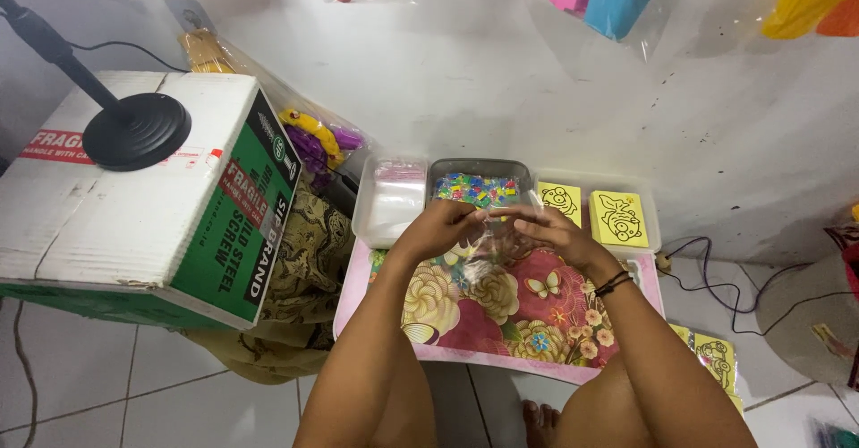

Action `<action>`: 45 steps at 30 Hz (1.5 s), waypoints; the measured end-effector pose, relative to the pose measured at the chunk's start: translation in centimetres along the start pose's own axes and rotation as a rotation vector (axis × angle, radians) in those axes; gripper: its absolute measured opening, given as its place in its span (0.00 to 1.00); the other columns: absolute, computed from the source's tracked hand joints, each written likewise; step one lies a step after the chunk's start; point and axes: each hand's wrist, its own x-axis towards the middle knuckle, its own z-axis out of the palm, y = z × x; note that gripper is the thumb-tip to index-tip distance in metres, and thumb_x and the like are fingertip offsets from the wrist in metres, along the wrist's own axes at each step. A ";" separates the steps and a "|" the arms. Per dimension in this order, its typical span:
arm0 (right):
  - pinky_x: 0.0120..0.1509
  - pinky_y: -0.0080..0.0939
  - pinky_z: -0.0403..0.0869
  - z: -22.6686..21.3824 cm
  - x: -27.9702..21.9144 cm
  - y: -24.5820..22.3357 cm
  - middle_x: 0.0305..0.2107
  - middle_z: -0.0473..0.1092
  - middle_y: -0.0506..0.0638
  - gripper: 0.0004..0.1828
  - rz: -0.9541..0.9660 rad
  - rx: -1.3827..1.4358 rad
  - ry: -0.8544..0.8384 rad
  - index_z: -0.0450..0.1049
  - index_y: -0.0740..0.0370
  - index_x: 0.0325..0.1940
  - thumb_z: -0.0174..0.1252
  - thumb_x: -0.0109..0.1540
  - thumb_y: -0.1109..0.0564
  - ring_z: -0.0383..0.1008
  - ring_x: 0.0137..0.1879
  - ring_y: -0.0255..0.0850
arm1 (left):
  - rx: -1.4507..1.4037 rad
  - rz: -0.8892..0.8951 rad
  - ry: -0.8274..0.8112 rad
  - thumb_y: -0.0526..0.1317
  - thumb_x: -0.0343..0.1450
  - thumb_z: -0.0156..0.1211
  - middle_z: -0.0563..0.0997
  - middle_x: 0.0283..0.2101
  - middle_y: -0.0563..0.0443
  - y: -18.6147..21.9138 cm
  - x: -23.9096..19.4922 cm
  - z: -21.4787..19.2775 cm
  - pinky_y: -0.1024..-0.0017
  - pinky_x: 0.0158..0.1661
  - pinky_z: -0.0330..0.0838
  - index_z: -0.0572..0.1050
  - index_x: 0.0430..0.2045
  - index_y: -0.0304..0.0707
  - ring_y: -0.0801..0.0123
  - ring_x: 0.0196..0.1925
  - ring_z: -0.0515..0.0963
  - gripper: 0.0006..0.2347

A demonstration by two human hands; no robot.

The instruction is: The person sits on the floor and packs small craft kits. They place a yellow card with a cartoon character and a handful of colorful beads into a clear plastic bag, then seal it. The person repeats this process for multiple kits, arranging the finished packages on the floor.

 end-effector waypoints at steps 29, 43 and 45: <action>0.50 0.50 0.74 -3.8 1.0 2.9 0.36 0.77 0.62 0.17 -0.047 0.012 -0.129 0.80 0.71 0.45 0.60 0.60 0.54 0.77 0.43 0.50 | -0.158 -0.007 -0.100 0.46 0.79 0.49 0.85 0.27 0.42 0.6 -2.0 -0.7 0.64 0.41 0.74 0.83 0.31 0.33 0.60 0.28 0.83 0.17; 0.62 0.55 0.69 0.6 -0.9 -4.0 0.43 0.80 0.61 0.19 0.001 -0.221 -0.211 0.82 0.69 0.50 0.61 0.60 0.55 0.77 0.51 0.52 | -0.118 -0.039 -0.114 0.50 0.80 0.47 0.85 0.29 0.42 1.6 -2.5 -0.7 0.63 0.42 0.77 0.83 0.34 0.35 0.60 0.31 0.84 0.19; 0.57 0.51 0.75 1.2 -1.0 -5.1 0.46 0.79 0.56 0.26 0.088 -0.152 -0.158 0.79 0.65 0.57 0.63 0.56 0.54 0.78 0.50 0.48 | -0.098 -0.044 -0.102 0.51 0.80 0.44 0.85 0.31 0.39 1.1 -2.4 -0.6 0.62 0.42 0.77 0.82 0.39 0.34 0.56 0.32 0.85 0.20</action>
